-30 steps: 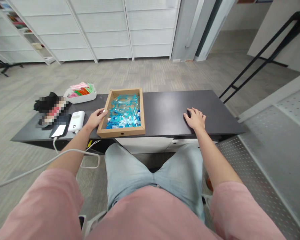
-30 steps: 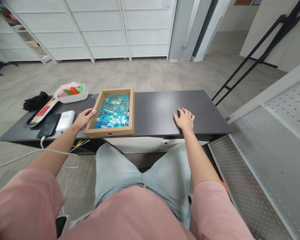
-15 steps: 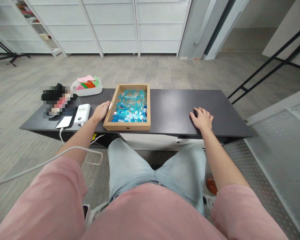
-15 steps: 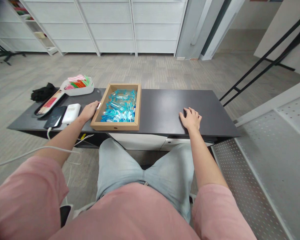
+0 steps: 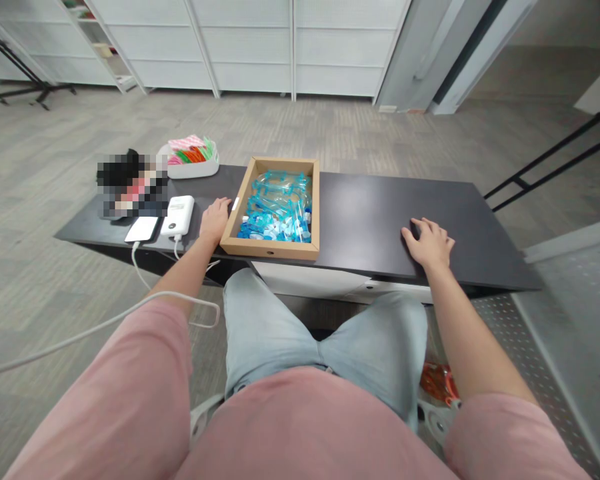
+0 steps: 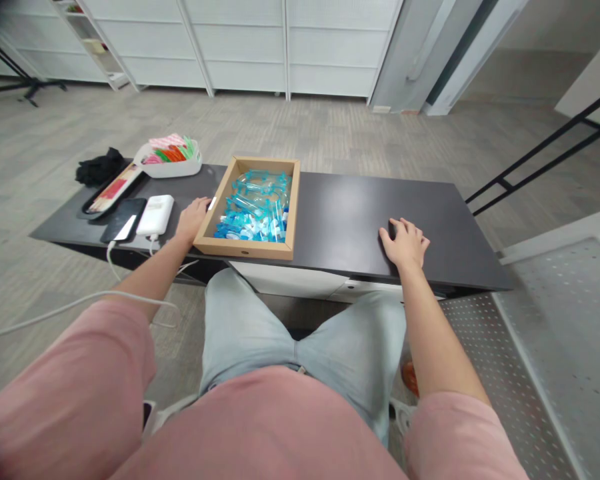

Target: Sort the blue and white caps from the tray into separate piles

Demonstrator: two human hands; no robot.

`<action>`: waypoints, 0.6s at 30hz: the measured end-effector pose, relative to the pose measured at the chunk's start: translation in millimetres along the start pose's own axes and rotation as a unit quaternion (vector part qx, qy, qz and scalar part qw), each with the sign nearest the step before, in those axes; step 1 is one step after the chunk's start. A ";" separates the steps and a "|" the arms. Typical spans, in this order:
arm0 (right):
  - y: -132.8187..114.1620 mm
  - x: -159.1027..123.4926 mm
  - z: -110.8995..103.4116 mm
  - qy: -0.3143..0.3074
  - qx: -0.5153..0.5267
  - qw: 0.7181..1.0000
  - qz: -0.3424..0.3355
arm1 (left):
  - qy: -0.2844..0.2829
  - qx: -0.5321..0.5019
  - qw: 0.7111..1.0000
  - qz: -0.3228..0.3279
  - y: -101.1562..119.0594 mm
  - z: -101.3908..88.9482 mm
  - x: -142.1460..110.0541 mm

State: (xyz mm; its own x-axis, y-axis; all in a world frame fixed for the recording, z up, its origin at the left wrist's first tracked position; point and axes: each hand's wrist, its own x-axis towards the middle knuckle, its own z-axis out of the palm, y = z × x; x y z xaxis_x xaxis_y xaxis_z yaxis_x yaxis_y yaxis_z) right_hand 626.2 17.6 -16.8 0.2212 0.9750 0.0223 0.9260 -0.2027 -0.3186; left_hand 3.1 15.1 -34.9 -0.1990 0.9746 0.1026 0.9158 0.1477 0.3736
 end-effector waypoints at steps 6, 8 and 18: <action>2.6 4.5 6.0 0.023 -0.010 1.000 0.012 | 0.006 -0.006 1.000 0.005 -1.5 1.6 0.2; 3.3 5.0 6.7 0.028 -0.014 0.999 0.011 | 0.005 -0.009 1.000 0.004 -1.9 1.9 0.2; -4.8 -1.7 -1.0 0.007 -0.021 1.000 0.015 | 0.008 -0.029 1.000 0.005 -3.0 2.6 0.5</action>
State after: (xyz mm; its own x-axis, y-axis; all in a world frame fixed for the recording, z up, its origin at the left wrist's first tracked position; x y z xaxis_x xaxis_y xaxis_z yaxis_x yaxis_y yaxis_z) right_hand 621.6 16.8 -14.4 0.2537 0.9669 0.0273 0.9307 -0.2363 -0.2794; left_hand 1.1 15.6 -38.4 -0.1958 0.9732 0.1205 0.8963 0.1278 0.4246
